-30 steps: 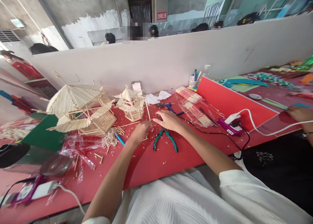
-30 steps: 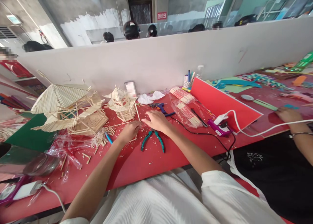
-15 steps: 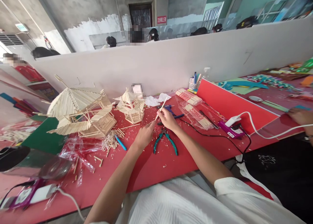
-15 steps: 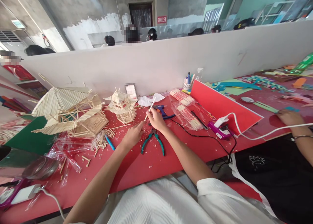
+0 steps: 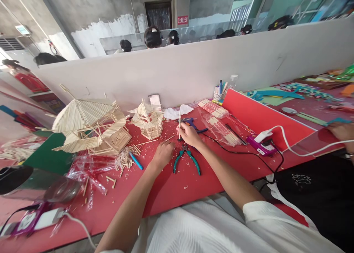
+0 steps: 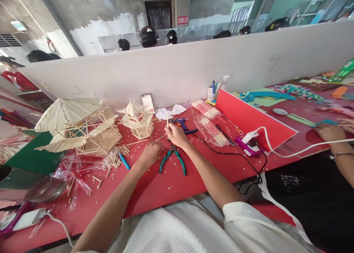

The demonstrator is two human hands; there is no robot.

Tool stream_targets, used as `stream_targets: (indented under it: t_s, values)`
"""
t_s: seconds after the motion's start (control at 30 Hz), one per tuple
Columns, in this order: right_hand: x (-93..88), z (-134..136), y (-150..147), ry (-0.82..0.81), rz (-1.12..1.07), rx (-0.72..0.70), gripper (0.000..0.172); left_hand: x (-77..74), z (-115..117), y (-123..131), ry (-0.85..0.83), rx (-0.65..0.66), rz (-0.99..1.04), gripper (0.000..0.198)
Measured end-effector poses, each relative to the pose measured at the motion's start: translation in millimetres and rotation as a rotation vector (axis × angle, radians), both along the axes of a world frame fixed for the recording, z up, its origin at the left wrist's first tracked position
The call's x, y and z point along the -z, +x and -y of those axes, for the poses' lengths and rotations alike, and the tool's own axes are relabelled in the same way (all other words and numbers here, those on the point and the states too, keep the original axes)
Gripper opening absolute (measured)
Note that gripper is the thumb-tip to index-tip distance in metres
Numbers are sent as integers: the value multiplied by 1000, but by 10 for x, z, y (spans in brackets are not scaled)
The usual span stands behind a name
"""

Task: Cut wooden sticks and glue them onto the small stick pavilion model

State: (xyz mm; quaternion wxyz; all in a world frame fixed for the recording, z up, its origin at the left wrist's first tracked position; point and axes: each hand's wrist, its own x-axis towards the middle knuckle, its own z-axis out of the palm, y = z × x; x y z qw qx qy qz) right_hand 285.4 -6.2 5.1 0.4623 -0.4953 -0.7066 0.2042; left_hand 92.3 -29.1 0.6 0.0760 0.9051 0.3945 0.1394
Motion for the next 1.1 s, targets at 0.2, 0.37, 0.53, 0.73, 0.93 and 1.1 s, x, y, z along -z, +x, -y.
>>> stream_targets:
  t_s: [0.2,0.37,0.53,0.73,0.93,1.1]
  values:
    - [-4,2,4,-59,-119,-112,19,-40,-48,-32,-186,-68,334,11]
    - [-109,93,-85,-103,-145,-308,22,-69,-148,-100,-524,-86,928,27]
    - [-111,159,-201,47,-97,-299,23,-136,-140,-131,-734,-139,1225,44]
    - [-38,190,-319,211,-47,-196,25,-166,-98,-107,-863,-217,1386,51]
    - [4,201,-352,201,-15,-159,25,-175,-81,-103,-894,-250,1408,47]
    - [-6,215,-339,183,15,-181,23,-160,-145,-201,-849,-243,1295,51]
